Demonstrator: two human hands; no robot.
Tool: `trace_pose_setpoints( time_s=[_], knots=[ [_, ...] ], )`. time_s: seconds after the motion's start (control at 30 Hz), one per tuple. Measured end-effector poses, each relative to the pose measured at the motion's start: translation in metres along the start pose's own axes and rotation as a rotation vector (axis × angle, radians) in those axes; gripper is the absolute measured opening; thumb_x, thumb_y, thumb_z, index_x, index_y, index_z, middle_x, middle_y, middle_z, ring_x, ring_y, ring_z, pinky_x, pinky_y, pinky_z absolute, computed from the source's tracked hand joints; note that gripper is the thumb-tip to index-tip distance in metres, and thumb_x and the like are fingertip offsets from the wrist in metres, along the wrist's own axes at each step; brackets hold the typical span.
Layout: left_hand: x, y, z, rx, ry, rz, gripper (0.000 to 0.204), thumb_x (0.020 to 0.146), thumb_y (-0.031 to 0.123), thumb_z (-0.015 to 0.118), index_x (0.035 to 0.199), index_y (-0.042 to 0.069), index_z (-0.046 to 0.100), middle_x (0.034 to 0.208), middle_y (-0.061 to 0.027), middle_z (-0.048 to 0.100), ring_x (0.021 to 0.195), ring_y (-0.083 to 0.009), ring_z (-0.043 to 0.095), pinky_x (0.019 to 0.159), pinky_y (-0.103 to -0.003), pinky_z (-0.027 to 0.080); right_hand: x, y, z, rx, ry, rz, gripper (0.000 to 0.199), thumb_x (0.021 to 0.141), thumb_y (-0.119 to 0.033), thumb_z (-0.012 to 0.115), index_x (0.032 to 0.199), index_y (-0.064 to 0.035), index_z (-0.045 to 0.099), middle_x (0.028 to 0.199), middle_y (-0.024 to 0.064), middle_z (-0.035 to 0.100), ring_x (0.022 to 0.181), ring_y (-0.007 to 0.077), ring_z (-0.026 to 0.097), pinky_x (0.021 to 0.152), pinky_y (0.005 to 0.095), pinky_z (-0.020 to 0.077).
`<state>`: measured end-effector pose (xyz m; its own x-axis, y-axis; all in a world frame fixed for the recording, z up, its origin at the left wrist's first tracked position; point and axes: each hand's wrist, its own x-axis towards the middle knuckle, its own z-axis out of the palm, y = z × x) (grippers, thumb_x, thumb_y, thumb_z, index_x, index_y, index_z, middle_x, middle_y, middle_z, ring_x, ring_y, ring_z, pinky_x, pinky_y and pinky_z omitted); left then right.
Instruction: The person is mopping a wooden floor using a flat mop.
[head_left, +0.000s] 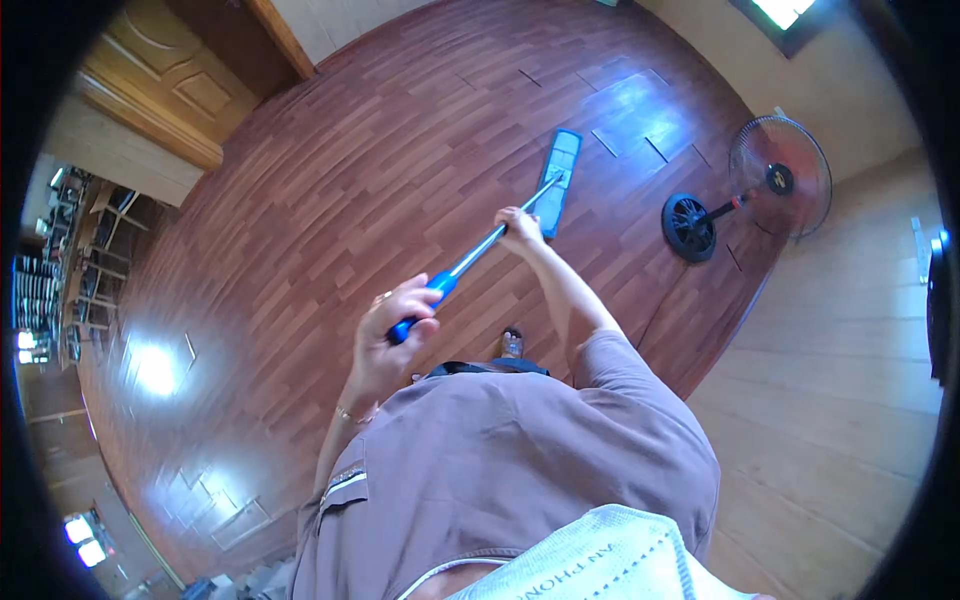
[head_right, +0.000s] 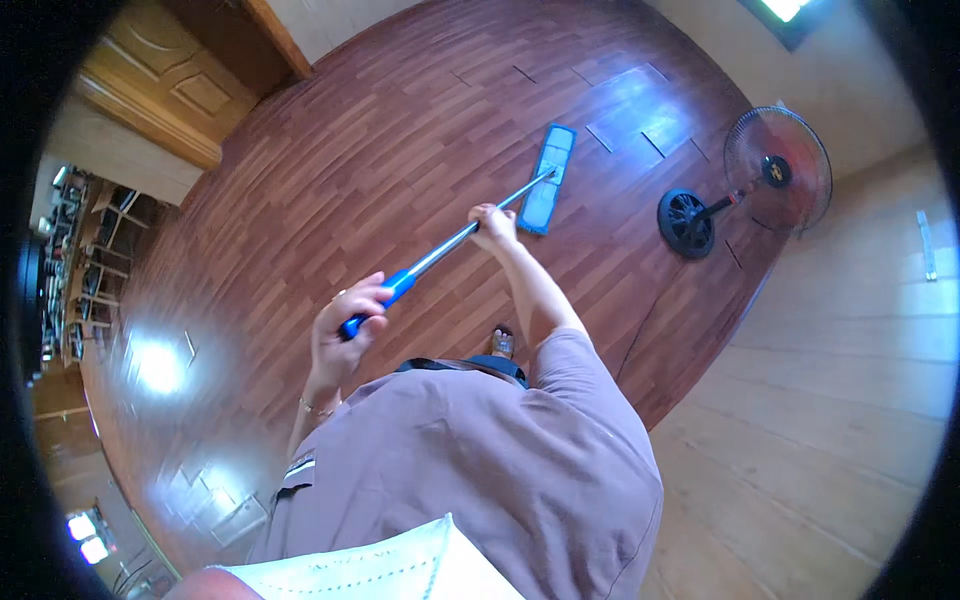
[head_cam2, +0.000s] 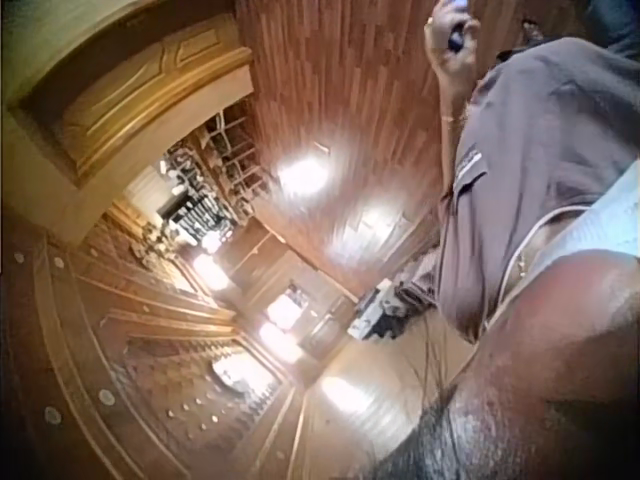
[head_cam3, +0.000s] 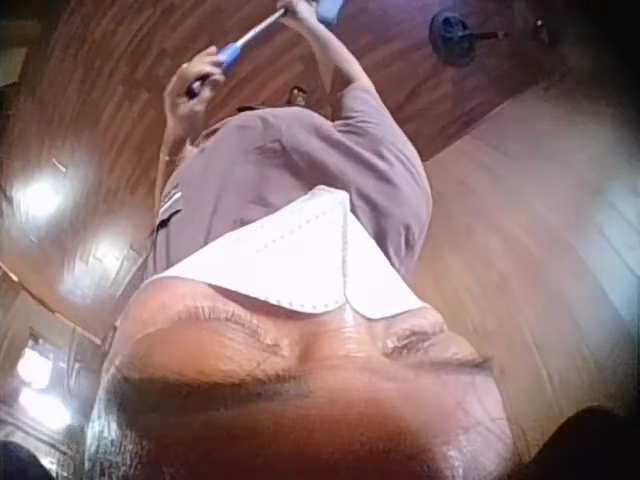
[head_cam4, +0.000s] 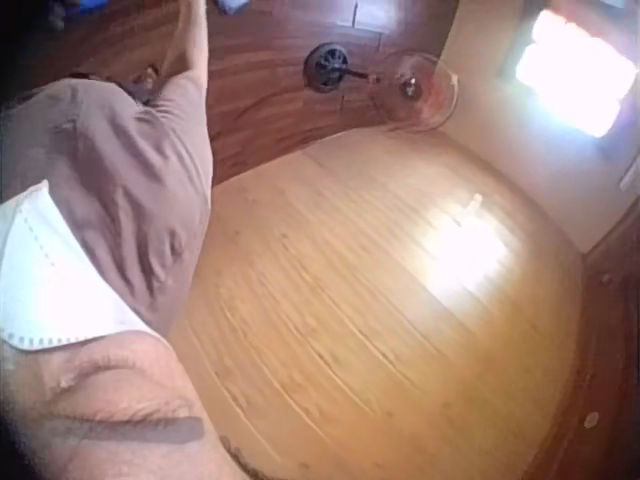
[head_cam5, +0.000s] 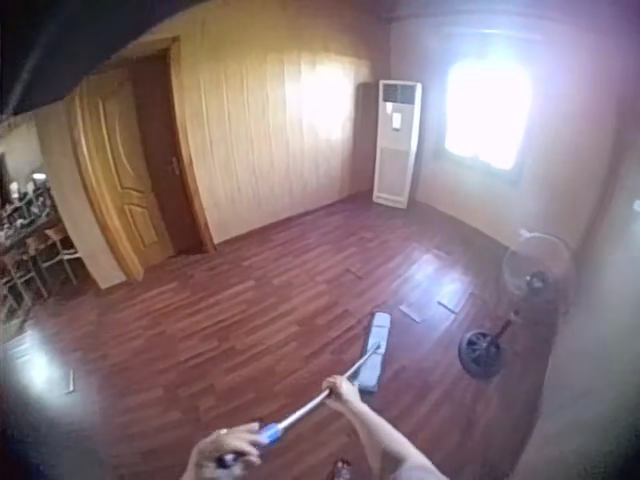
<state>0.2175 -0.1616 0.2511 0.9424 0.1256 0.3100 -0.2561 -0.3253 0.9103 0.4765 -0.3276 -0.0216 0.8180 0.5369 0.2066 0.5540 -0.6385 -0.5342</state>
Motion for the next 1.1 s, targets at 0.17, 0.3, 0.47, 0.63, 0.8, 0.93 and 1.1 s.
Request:
trace_pose_setpoints(
  time_s=[0.17,0.3,0.47,0.63,0.8,0.93,1.1],
  knots=[
    [0.024,-0.007,0.029,0.106,-0.109,0.005,0.016,0.077,0.011,0.075,0.089,0.009,0.064,0.109,-0.0086,0.069,0.112,-0.0303,0.060,0.098,-0.040,0.040,0.010,0.041,-0.036,-0.114,-0.095,0.008,0.010,0.064,-0.020,0.066,0.069,-0.0198,0.057,0.074,-0.0029,0.058,0.083,0.0208,0.062,0.065,0.0439,0.0379],
    [0.038,0.018,0.019,0.141,-0.159,0.047,0.017,0.075,0.016,0.077,0.086,0.009,0.066,0.107,-0.0085,0.070,0.113,-0.0283,0.060,0.095,-0.040,0.039,-0.006,0.021,-0.057,-0.061,-0.047,0.098,0.022,0.072,-0.036,0.072,0.070,-0.0169,0.060,0.079,-0.0014,0.062,0.091,0.0225,0.060,0.076,0.0465,0.0405],
    [0.068,0.060,-0.002,0.004,-0.325,0.084,0.015,0.072,0.017,0.076,0.079,0.008,0.066,0.096,-0.0101,0.072,0.109,-0.0297,0.064,0.093,-0.039,0.039,-0.057,-0.017,-0.100,-0.050,0.046,0.270,0.029,0.072,-0.042,0.073,0.068,-0.0146,0.064,0.081,0.0012,0.065,0.094,0.0248,0.059,0.082,0.0427,0.0402],
    [0.089,0.057,-0.016,-0.232,-0.585,0.201,0.015,0.070,0.018,0.078,0.074,0.009,0.066,0.088,-0.0106,0.073,0.103,-0.0319,0.067,0.090,-0.039,0.040,-0.106,-0.036,-0.124,-0.006,0.127,0.265,0.029,0.073,-0.036,0.073,0.065,-0.0099,0.062,0.074,0.0070,0.064,0.084,0.0297,0.061,0.069,0.0433,0.0512],
    [0.099,0.051,0.022,-0.392,-0.818,0.291,0.020,0.073,0.024,0.080,0.073,0.011,0.064,0.081,-0.0050,0.070,0.099,-0.0281,0.067,0.090,-0.041,0.039,-0.153,-0.026,-0.150,-0.098,0.045,0.383,0.028,0.075,-0.033,0.073,0.065,-0.0097,0.062,0.075,0.0060,0.065,0.084,0.0290,0.061,0.071,0.0417,0.0512],
    [0.099,0.061,0.045,-0.328,-0.958,0.307,0.021,0.074,0.021,0.080,0.075,0.012,0.062,0.085,-0.0020,0.069,0.103,-0.0267,0.065,0.091,-0.041,0.038,-0.188,-0.014,-0.164,-0.090,-0.016,0.508,0.024,0.078,-0.034,0.069,0.070,-0.0110,0.065,0.084,0.0047,0.067,0.092,0.0280,0.060,0.077,0.0418,0.0515],
    [0.088,0.036,0.080,-0.387,-0.994,0.211,0.015,0.078,0.017,0.076,0.075,0.012,0.061,0.093,-0.0018,0.069,0.114,-0.0247,0.060,0.095,-0.041,0.036,-0.224,0.029,-0.163,-0.169,0.087,0.502,0.023,0.076,-0.029,0.071,0.069,-0.0095,0.061,0.079,0.0078,0.064,0.088,0.0309,0.059,0.074,0.0427,0.0490]
  ],
)
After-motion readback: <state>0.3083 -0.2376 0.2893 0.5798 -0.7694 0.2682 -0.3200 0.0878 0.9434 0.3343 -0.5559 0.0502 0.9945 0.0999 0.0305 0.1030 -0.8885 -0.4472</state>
